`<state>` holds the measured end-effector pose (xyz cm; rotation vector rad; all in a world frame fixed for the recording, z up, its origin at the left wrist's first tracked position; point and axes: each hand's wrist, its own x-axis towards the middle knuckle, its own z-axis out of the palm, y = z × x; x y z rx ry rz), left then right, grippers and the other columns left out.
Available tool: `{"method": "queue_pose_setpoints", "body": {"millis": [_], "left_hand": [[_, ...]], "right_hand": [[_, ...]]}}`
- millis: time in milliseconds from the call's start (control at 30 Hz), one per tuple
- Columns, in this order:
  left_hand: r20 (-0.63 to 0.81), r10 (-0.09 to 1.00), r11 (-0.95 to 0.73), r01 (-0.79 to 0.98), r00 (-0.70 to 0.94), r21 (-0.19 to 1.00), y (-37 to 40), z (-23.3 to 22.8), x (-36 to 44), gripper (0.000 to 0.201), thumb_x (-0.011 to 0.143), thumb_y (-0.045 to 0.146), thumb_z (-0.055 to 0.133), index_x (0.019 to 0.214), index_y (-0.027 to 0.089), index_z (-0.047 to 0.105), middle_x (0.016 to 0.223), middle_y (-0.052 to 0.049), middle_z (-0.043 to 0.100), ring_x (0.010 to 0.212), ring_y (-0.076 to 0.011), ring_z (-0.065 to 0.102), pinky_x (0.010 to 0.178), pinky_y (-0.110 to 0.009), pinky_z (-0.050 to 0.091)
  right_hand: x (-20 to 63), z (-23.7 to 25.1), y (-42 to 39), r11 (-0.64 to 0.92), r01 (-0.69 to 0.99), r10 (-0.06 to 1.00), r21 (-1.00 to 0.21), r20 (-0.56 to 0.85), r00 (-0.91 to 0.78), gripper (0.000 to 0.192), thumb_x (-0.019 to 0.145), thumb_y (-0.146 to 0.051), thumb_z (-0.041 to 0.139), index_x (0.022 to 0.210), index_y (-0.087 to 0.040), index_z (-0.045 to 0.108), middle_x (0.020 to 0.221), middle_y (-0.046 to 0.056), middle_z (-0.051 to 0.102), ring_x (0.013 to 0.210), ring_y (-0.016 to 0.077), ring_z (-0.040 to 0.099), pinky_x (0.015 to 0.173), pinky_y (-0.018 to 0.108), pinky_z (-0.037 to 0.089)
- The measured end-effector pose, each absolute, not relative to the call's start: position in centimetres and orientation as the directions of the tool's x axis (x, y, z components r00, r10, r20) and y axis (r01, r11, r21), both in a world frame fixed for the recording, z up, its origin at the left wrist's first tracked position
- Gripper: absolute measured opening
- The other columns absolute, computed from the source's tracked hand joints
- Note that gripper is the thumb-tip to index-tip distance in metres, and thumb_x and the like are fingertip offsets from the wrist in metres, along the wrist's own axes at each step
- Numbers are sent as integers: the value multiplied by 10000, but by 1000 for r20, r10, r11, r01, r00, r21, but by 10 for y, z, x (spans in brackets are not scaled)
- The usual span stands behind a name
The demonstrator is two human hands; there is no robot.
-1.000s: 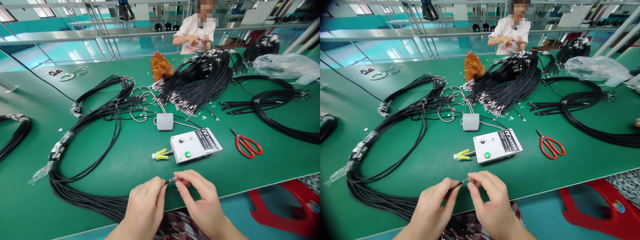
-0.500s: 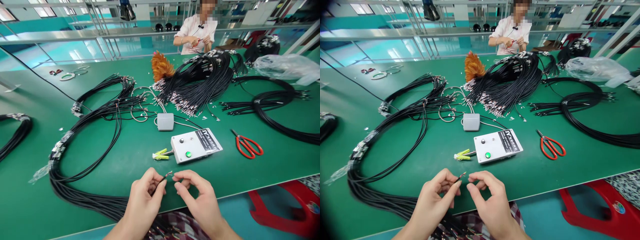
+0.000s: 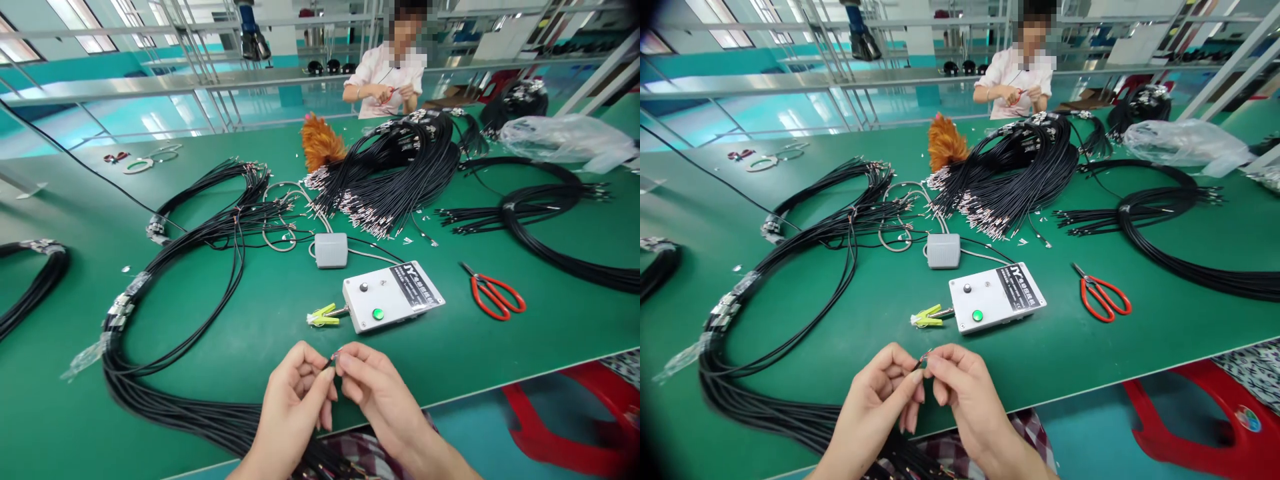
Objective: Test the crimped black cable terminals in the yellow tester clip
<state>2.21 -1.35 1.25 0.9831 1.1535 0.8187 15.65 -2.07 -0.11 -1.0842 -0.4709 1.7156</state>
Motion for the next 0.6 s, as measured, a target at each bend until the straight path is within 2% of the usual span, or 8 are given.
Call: {"method": "queue_pose_setpoints", "body": {"millis": [67,167,233,300,400,467,533,600], "left_hand": [[-314,912,346,-86,264,934,-10,12,22,332,779,449,727,858,189,537,689,41,556,425,-48,453,382,-151,345],[-276,900,328,-105,338,939,-2,12,25,378,762,442,757,986,174,611,803,17,559,483,-38,457,422,-153,347],[-290,896,341,-102,336,935,1,11,29,342,767,453,748,862,147,625,749,21,564,444,-25,433,408,-150,322],[-326,899,370,-108,292,923,2,9,33,354,770,467,737,761,147,586,645,35,562,400,-30,432,393,-152,327],[-397,881,431,-90,257,898,-4,4,33,361,789,504,698,793,181,538,484,56,545,366,-88,492,389,-175,384],[-420,868,442,-25,263,897,-9,0,30,359,821,534,641,809,197,517,374,92,453,311,-99,444,344,-165,324],[-380,895,379,49,234,924,-14,-3,27,332,852,517,599,797,199,520,375,111,389,295,-76,359,329,-154,242],[-264,948,247,111,180,963,-16,-8,24,279,865,444,597,769,187,543,515,72,467,356,-60,354,353,-161,249]], "right_hand": [[156,-2,-20,-444,-554,883,-704,-449,-138,329,669,-419,819,713,-137,656,614,-33,590,450,17,361,470,177,275],[160,-2,-20,-408,-463,908,-787,-405,-111,370,692,-468,795,682,-137,629,514,-68,504,435,21,331,473,182,237],[164,-3,-21,-388,-378,918,-841,-386,-84,392,699,-495,778,665,-144,607,481,-80,462,439,34,345,477,187,253],[168,-3,-23,-367,-277,929,-888,-365,-59,382,725,-498,750,682,-150,597,508,-72,480,454,49,386,483,193,294],[172,-6,-26,-260,-70,965,-963,-260,-14,300,802,-441,676,722,-160,604,573,-48,528,510,81,464,519,215,372],[173,-9,-27,-133,90,991,-987,-134,-5,236,852,-365,621,725,-166,619,632,-27,566,569,96,500,561,225,407],[174,-12,-27,-18,206,999,-978,-24,-26,209,880,-307,584,727,-171,628,682,-14,597,612,103,525,592,225,428],[177,-14,-26,37,270,998,-962,23,-54,207,902,-290,560,744,-178,635,709,-7,623,633,108,554,600,221,444]]}}
